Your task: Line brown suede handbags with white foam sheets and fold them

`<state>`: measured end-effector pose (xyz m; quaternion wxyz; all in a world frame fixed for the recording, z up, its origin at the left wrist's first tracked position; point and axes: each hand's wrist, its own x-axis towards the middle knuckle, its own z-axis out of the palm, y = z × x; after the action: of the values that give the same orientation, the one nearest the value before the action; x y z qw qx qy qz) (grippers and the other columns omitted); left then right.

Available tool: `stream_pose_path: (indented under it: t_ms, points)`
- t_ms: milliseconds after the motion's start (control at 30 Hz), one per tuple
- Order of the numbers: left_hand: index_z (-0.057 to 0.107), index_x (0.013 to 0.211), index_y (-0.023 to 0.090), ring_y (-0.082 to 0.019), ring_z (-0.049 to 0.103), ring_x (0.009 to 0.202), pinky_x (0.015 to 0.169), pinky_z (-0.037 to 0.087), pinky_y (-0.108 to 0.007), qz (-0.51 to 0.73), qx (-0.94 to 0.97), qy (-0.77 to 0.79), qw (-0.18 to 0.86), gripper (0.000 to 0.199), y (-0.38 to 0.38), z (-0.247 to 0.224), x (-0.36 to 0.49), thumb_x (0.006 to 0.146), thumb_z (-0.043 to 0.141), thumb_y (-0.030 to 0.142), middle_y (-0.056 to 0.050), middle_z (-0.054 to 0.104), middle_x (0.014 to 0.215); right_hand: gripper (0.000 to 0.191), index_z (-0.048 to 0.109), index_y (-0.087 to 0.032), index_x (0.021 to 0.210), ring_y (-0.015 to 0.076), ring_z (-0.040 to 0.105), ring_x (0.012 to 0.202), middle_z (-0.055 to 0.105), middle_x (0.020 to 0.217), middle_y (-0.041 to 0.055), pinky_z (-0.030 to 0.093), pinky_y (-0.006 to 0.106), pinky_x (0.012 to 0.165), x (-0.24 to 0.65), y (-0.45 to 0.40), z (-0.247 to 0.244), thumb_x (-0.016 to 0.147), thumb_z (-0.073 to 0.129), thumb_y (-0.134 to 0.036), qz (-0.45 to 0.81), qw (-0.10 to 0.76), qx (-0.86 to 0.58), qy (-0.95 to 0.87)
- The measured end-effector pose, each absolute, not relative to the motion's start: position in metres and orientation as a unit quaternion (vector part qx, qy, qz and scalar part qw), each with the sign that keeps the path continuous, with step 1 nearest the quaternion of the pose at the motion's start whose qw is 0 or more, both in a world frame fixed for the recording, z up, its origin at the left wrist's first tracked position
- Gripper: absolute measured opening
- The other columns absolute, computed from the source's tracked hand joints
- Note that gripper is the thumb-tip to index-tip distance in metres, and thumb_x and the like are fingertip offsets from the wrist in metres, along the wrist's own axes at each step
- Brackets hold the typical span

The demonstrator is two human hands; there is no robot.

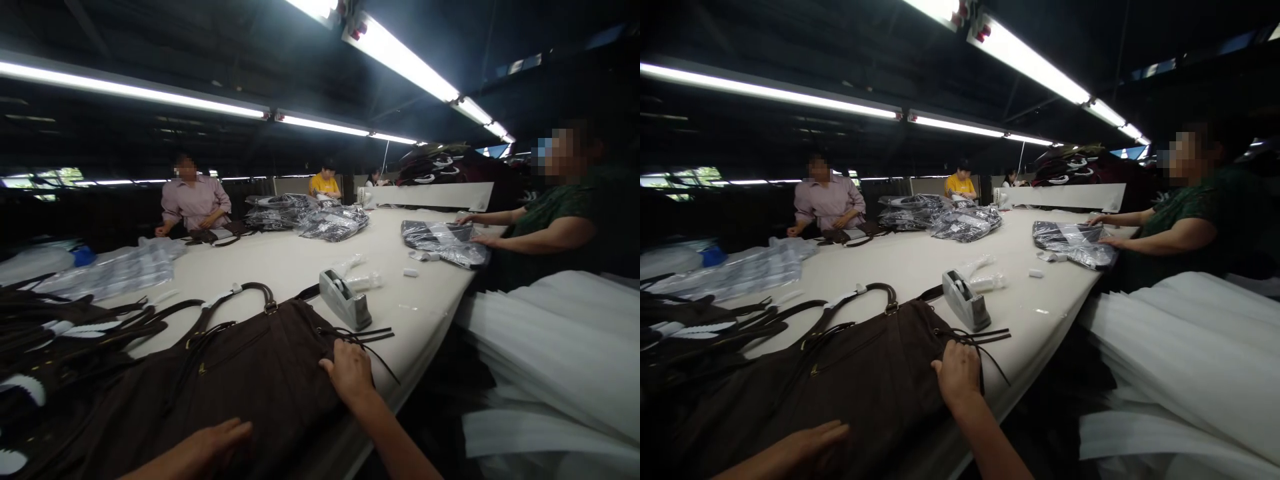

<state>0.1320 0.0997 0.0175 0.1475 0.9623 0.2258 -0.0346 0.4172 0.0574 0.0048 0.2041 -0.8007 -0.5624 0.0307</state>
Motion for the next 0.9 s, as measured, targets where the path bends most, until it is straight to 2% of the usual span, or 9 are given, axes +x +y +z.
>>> stream_pose_path:
  t_ms: [100, 167, 267, 333, 400, 533, 667, 767, 900]
  points:
    - [0.059, 0.073, 0.021, -0.013, 0.054, 0.054, 0.041, 0.034, -0.020, -0.186, 0.912, 0.264, 0.253, 0.046, 0.111, 0.056, 0.176, 0.048, 0.084, 0.050, 0.005, 0.060, 0.064, 0.015, 0.057, -0.020, 0.084, 0.0236, 0.063, 0.085, 0.067, 0.085, 0.0060, 0.047, 0.033, 0.075, 0.420, 0.051, -0.017, 0.087, 0.064, -0.033, -0.003, 0.309, -0.777, -0.548]
    - [0.053, 0.065, 0.020, -0.011, 0.049, 0.052, 0.041, 0.032, -0.021, -0.164, 0.907, 0.262, 0.285, 0.048, 0.115, 0.071, 0.203, 0.055, 0.080, 0.058, 0.006, 0.054, 0.058, 0.018, 0.053, -0.022, 0.079, 0.0209, 0.061, 0.081, 0.064, 0.081, 0.0024, 0.045, 0.031, 0.072, 0.423, 0.048, -0.028, 0.086, 0.064, -0.034, -0.010, 0.359, -0.762, -0.539]
    - [0.058, 0.082, 0.021, -0.015, 0.059, 0.076, 0.067, 0.050, -0.025, 0.099, 0.940, 0.226, 0.235, 0.032, 0.120, 0.060, 0.236, 0.088, 0.053, 0.052, -0.001, 0.062, 0.084, 0.019, 0.051, -0.022, 0.078, 0.0207, 0.058, 0.082, 0.061, 0.082, 0.0018, 0.044, 0.031, 0.074, 0.426, 0.050, -0.037, 0.085, 0.066, -0.030, -0.028, 0.385, -0.750, -0.537]
    - [0.059, 0.103, 0.023, -0.020, 0.059, 0.102, 0.090, 0.050, -0.034, 0.263, 0.929, 0.220, 0.142, 0.025, 0.124, 0.032, 0.249, 0.093, 0.047, 0.042, -0.006, 0.062, 0.110, 0.014, 0.052, -0.021, 0.081, 0.0223, 0.057, 0.088, 0.061, 0.088, 0.0040, 0.044, 0.033, 0.079, 0.423, 0.053, -0.038, 0.085, 0.065, -0.026, -0.051, 0.380, -0.747, -0.543]
    - [0.057, 0.115, 0.025, -0.023, 0.056, 0.113, 0.097, 0.049, -0.038, 0.332, 0.912, 0.227, 0.077, 0.026, 0.130, 0.001, 0.257, 0.093, 0.049, 0.037, -0.008, 0.058, 0.122, 0.008, 0.054, -0.020, 0.084, 0.0248, 0.057, 0.092, 0.061, 0.092, 0.0069, 0.044, 0.036, 0.084, 0.416, 0.056, -0.035, 0.085, 0.063, -0.019, -0.069, 0.356, -0.757, -0.543]
    - [0.059, 0.104, 0.022, -0.023, 0.060, 0.103, 0.089, 0.052, -0.036, 0.367, 0.886, 0.273, 0.073, 0.020, 0.137, -0.034, 0.256, 0.091, 0.051, 0.035, -0.008, 0.061, 0.111, 0.017, 0.056, -0.018, 0.092, 0.0260, 0.059, 0.087, 0.064, 0.089, 0.0103, 0.042, 0.036, 0.077, 0.403, 0.063, -0.014, 0.085, 0.050, -0.003, -0.037, 0.303, -0.781, -0.545]
    - [0.058, 0.081, 0.022, -0.019, 0.061, 0.078, 0.074, 0.049, -0.030, 0.364, 0.869, 0.307, 0.136, 0.024, 0.131, -0.026, 0.251, 0.093, 0.046, 0.040, -0.003, 0.061, 0.082, 0.012, 0.048, -0.021, 0.079, 0.0176, 0.053, 0.069, 0.056, 0.071, 0.0007, 0.037, 0.029, 0.065, 0.412, 0.068, 0.004, 0.085, 0.050, -0.010, 0.096, 0.442, -0.736, -0.503]
    - [0.053, 0.072, 0.022, -0.015, 0.057, 0.063, 0.063, 0.043, -0.026, 0.331, 0.846, 0.350, 0.228, 0.038, 0.125, -0.015, 0.253, 0.094, 0.039, 0.049, 0.001, 0.057, 0.067, 0.026, 0.034, -0.022, 0.065, 0.0121, 0.042, 0.061, 0.038, 0.061, -0.0056, 0.033, 0.025, 0.058, 0.429, 0.069, -0.004, 0.079, 0.056, -0.018, 0.231, 0.547, -0.678, -0.434]
    - [0.050, 0.067, 0.022, -0.016, 0.056, 0.055, 0.056, 0.041, -0.027, 0.277, 0.777, 0.456, 0.336, 0.052, 0.133, -0.004, 0.274, 0.088, 0.033, 0.066, 0.003, 0.052, 0.057, 0.015, 0.049, -0.020, 0.083, 0.0100, 0.042, 0.057, 0.043, 0.064, -0.0070, 0.034, 0.022, 0.054, 0.442, 0.074, -0.023, 0.071, 0.058, -0.017, 0.415, 0.566, -0.589, -0.400]
